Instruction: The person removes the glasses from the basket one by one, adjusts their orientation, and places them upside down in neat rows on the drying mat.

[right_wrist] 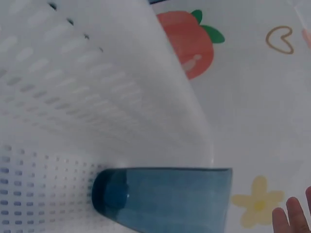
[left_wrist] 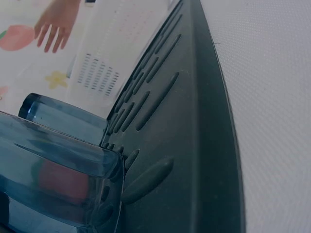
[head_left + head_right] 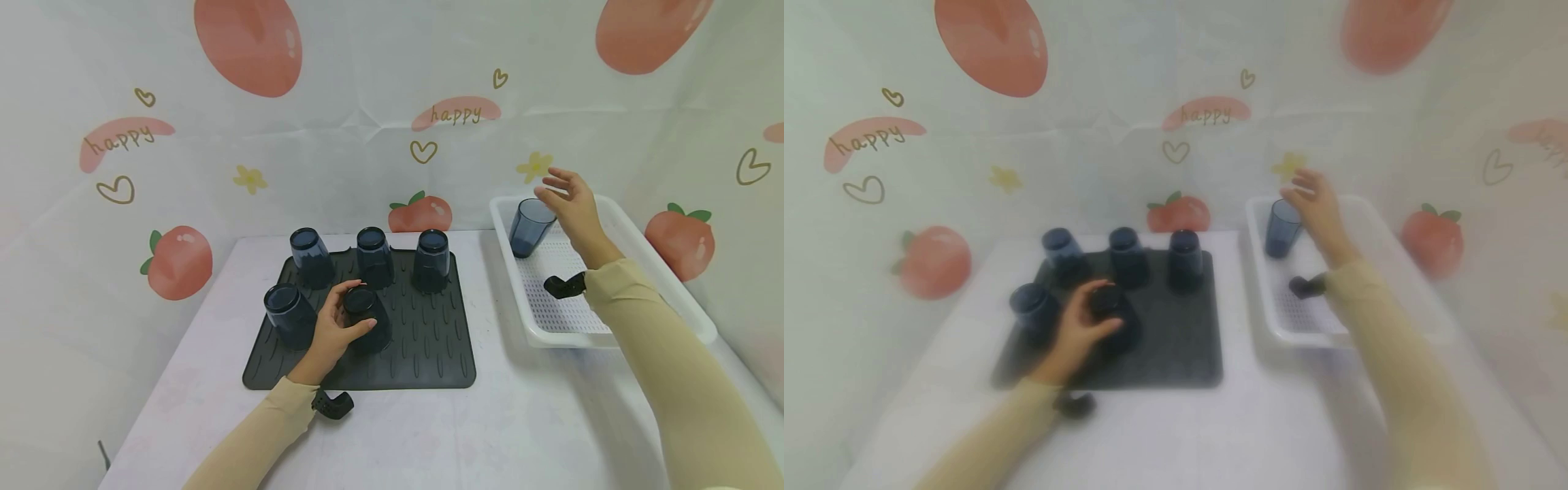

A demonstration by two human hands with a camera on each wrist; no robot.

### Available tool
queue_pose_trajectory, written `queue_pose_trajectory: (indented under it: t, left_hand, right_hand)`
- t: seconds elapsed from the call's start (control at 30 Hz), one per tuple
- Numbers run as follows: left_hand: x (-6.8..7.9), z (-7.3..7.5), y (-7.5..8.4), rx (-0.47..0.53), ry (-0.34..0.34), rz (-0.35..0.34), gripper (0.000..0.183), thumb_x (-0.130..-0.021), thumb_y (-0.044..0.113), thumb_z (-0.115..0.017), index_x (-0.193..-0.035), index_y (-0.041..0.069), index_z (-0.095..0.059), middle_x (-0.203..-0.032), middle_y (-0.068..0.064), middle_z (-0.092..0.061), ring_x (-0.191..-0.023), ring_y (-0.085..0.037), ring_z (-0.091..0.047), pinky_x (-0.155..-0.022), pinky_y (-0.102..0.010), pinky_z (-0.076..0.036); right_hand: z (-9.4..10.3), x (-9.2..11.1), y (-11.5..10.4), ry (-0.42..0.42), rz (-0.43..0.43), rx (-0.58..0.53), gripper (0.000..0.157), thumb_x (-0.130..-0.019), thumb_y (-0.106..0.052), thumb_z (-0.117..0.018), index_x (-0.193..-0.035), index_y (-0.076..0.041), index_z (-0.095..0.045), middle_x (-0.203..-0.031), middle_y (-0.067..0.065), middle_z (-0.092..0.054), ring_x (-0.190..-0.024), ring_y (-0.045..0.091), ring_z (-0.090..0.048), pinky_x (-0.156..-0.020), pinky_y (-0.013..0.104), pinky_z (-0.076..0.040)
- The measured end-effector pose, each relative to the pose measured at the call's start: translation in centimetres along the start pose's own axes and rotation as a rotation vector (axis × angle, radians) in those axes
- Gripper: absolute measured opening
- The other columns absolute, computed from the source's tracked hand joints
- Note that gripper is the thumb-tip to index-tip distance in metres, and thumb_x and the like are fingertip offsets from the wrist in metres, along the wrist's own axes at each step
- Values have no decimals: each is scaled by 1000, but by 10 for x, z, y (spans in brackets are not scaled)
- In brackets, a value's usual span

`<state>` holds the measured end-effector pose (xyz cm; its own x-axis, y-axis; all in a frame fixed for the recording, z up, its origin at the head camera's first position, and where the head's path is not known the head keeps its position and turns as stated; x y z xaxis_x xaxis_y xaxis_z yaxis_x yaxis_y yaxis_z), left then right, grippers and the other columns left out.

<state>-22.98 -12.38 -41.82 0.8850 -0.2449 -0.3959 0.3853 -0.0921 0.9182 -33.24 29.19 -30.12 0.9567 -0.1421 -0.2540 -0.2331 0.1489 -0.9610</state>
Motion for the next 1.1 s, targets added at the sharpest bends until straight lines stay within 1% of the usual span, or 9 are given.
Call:
queue_pose_trajectory:
  t: [0.1,0.2,0.3,0.4,0.5,0.6,0.77,0.93,1.1]
  left_hand:
    - [0,0,0,-2,-4,5,73,-77,-14,-70,-141,-1,-36,-140,-10,-44,-124,-8,-51,-103,-18,-43]
    - [0,0,0,1,-5,7,73,-77,-14,-70,-141,-1,-36,-140,-9,-44,-123,-8,-51,-103,-19,-44]
    - [0,0,-1,1,-6,6,73,-77,-14,-70,-141,-1,-36,-139,-9,-44,-123,-9,-51,-103,-19,-44]
    - [-1,1,-1,-2,-7,4,73,-77,-14,-70,-141,-1,-36,-140,-12,-44,-123,-9,-51,-103,-19,-43]
    - [-1,1,-1,-1,-6,7,74,-77,-14,-71,-141,0,-36,-140,-14,-43,-123,-9,-51,-103,-19,-43]
    - [0,1,-2,-1,-8,8,74,-77,-14,-70,-141,0,-36,-141,-17,-42,-124,-9,-50,-104,-19,-43]
    - [-1,2,-4,-6,-10,3,74,-77,-15,-70,-141,0,-36,-142,-20,-40,-124,-9,-50,-103,-19,-43]
    - [-1,2,-4,-6,-9,0,73,-77,-15,-70,-141,0,-36,-141,-17,-42,-123,-9,-50,-104,-19,-43]
    - [0,2,-5,-3,-4,7,74,-76,-17,-69,-140,-1,-37,-139,-10,-45,-122,-9,-51,-104,-19,-43]
  right_hand:
    - [2,-6,5,5,-29,113,60,-93,-26,-65,-145,-12,-39,-135,2,-49,-130,20,-46,-104,23,-42]
    - [5,-13,11,-6,-59,189,67,-93,-33,-64,-150,-12,-33,-149,14,-38,-137,26,-39,-111,34,-38]
    - [8,-20,19,-9,-85,205,72,-93,-36,-64,-151,-12,-29,-152,20,-32,-140,30,-36,-113,42,-35]
    - [10,-25,26,-8,-105,241,77,-91,-39,-65,-152,-11,-27,-153,20,-31,-141,32,-33,-114,46,-32]
    - [10,-27,33,-21,-137,284,81,-90,-42,-67,-152,-11,-25,-155,18,-29,-145,32,-26,-117,49,-27]
    - [8,-28,40,-46,-167,313,84,-89,-41,-68,-153,-11,-22,-158,17,-24,-148,30,-19,-118,51,-22]
    - [8,-28,47,-77,-184,330,86,-90,-39,-67,-154,-8,-18,-160,19,-18,-149,32,-11,-119,52,-17]
    - [9,-29,54,-104,-189,366,89,-91,-38,-66,-154,-3,-14,-159,23,-15,-148,37,-8,-120,51,-13]
    - [10,-30,61,-119,-211,391,91,-91,-39,-66,-154,-3,-12,-159,24,-12,-148,39,-6,-120,53,-13]
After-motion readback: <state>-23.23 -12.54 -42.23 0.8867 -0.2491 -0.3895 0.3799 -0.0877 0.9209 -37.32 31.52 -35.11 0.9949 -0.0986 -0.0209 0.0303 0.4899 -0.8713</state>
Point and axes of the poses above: each hand's wrist, its own x-axis away from the middle knuckle, its own z-axis out of the back of the hand, y = z × x, the point moved 5 cm from there along -x, towards the middle knuckle
